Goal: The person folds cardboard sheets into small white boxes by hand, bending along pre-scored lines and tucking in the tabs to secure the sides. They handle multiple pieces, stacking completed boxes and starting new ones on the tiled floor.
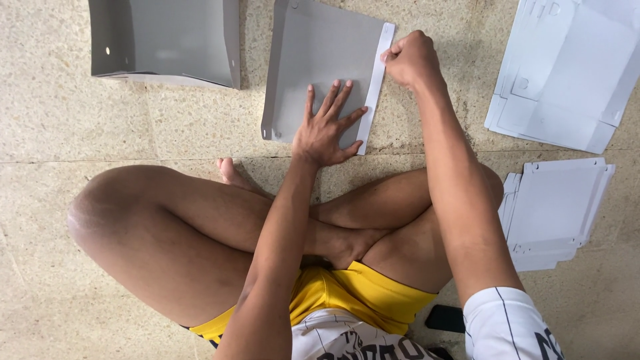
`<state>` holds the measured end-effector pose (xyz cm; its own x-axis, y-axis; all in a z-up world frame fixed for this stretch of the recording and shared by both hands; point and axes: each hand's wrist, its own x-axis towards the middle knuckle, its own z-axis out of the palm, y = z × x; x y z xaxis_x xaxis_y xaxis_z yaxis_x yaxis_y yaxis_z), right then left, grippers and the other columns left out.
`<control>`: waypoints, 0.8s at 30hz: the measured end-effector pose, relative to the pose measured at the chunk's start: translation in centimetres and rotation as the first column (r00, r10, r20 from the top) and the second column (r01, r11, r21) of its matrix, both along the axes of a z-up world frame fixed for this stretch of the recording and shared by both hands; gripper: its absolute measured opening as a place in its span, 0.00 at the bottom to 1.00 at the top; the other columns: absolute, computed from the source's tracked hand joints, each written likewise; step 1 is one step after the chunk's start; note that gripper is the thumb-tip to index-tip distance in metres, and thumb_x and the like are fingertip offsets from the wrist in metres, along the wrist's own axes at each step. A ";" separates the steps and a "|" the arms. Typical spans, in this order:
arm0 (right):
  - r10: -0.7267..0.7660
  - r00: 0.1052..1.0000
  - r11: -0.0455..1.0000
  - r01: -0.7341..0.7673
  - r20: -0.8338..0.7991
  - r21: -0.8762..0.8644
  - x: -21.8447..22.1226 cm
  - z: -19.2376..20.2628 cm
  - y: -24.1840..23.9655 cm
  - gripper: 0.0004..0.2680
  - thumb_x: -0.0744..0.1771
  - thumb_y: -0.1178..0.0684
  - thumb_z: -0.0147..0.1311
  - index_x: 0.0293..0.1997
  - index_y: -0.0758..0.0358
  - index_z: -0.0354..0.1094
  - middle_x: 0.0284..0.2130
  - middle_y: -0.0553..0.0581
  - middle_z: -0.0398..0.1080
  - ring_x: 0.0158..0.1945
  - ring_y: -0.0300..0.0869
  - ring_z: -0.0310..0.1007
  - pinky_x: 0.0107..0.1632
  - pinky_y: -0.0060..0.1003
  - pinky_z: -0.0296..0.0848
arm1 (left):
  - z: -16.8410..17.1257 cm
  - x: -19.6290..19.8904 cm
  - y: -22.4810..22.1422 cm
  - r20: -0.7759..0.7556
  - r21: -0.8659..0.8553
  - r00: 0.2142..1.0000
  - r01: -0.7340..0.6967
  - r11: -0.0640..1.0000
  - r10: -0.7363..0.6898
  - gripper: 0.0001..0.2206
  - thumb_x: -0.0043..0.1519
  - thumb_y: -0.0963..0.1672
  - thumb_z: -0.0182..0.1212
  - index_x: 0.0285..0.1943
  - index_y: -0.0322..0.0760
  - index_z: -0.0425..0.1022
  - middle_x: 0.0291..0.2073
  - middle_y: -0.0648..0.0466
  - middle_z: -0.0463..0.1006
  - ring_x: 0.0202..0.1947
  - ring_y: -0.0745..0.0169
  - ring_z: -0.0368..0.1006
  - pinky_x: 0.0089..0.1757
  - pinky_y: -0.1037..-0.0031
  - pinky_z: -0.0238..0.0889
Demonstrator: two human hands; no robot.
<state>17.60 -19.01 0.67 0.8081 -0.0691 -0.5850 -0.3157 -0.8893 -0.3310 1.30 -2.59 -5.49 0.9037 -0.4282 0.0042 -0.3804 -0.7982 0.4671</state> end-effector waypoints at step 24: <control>-0.089 0.975 0.989 0.063 0.206 0.131 -0.9 -2.2 -0.3 0.04 0.66 0.62 0.55 0.37 0.62 0.77 0.41 0.58 0.79 0.44 0.42 0.82 0.47 0.34 0.83 | -0.2 -0.1 0.0 0.033 -0.029 0.999 -0.006 1.000 0.007 0.31 0.62 0.60 0.48 0.75 0.58 0.63 0.77 0.45 0.39 0.77 0.45 0.33 0.66 0.31 0.24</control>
